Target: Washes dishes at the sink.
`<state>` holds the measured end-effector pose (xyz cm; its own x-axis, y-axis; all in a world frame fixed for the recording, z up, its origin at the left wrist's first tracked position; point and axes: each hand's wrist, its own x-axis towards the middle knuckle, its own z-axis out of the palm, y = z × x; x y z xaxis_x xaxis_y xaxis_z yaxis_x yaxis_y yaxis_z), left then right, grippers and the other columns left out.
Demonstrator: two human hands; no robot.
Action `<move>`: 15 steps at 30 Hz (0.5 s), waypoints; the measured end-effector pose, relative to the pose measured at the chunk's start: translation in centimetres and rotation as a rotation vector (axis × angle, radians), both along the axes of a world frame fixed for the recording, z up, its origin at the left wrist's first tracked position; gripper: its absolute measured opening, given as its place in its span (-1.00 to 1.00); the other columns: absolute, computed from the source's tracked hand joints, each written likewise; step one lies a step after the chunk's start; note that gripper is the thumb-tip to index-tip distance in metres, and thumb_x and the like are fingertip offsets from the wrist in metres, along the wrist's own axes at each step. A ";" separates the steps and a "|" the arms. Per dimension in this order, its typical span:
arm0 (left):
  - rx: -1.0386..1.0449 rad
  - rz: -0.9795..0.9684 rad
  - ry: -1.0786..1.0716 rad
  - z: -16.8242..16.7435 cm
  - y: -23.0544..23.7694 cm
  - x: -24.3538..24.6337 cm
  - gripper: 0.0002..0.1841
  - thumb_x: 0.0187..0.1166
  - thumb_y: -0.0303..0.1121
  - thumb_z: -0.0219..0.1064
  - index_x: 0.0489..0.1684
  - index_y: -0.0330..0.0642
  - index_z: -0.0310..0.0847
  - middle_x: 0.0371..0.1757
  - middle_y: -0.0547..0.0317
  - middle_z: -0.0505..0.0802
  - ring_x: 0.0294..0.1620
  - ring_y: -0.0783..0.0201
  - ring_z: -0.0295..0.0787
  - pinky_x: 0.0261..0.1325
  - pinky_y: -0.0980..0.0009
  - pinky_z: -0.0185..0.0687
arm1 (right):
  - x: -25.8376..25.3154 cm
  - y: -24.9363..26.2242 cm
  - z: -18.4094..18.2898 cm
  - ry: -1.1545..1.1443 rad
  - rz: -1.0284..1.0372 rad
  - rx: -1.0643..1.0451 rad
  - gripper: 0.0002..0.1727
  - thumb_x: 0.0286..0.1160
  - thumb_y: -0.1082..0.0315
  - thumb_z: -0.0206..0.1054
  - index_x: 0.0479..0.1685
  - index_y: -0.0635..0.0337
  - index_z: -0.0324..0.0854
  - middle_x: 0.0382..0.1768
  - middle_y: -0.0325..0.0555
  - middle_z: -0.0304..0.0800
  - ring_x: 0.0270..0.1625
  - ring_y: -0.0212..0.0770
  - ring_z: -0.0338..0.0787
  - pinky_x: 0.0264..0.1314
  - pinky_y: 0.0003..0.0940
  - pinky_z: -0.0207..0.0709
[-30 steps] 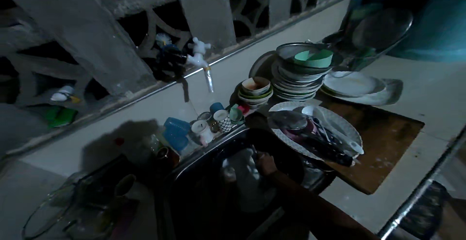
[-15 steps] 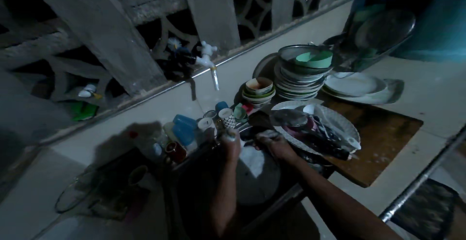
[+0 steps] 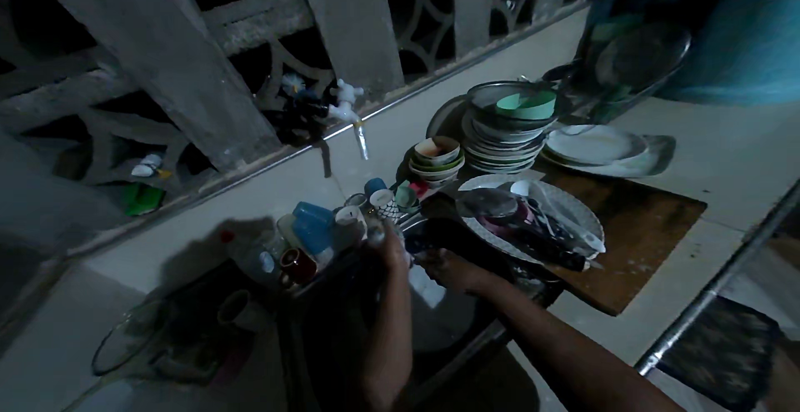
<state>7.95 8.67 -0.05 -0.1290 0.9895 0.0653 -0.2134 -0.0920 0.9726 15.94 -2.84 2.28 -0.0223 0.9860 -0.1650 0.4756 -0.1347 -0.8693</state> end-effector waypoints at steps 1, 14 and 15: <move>0.022 -0.002 0.115 0.3 -1.0 0.2 -0.60 0.66 -0.50 0.32 0.36 -0.57 0.43 0.04 -0.30 0.72 -0.03 0.10 0.68 0.14 0.23 0.65 | -0.6 0.4 0.2 -0.071 -0.028 0.025 -0.60 0.87 0.35 -0.03 0.44 0.40 0.50 0.15 0.24 0.68 0.13 -0.02 0.69 0.31 -0.10 0.52; -0.205 -0.344 -0.377 1.3 0.5 -1.2 -0.70 0.87 -0.20 -0.06 0.11 -0.21 0.48 -0.34 0.12 0.74 -0.37 0.24 0.75 -0.22 0.33 0.75 | -0.8 -0.1 -3.1 0.103 -0.222 0.297 -0.62 0.85 0.32 -0.07 0.12 0.38 0.64 -0.27 -0.04 0.65 -0.30 -0.24 0.61 -0.13 -0.31 0.52; -0.170 -0.363 -0.400 1.1 -0.1 -0.7 -0.64 0.90 -0.13 -0.16 0.13 -0.19 0.45 -0.34 0.13 0.77 -0.37 0.24 0.79 -0.20 0.33 0.77 | -1.3 0.1 -3.0 0.313 -0.292 0.233 -0.63 0.88 0.30 -0.12 0.01 0.31 0.59 -0.47 -0.26 0.47 -0.53 -0.43 0.42 -0.42 -0.51 0.37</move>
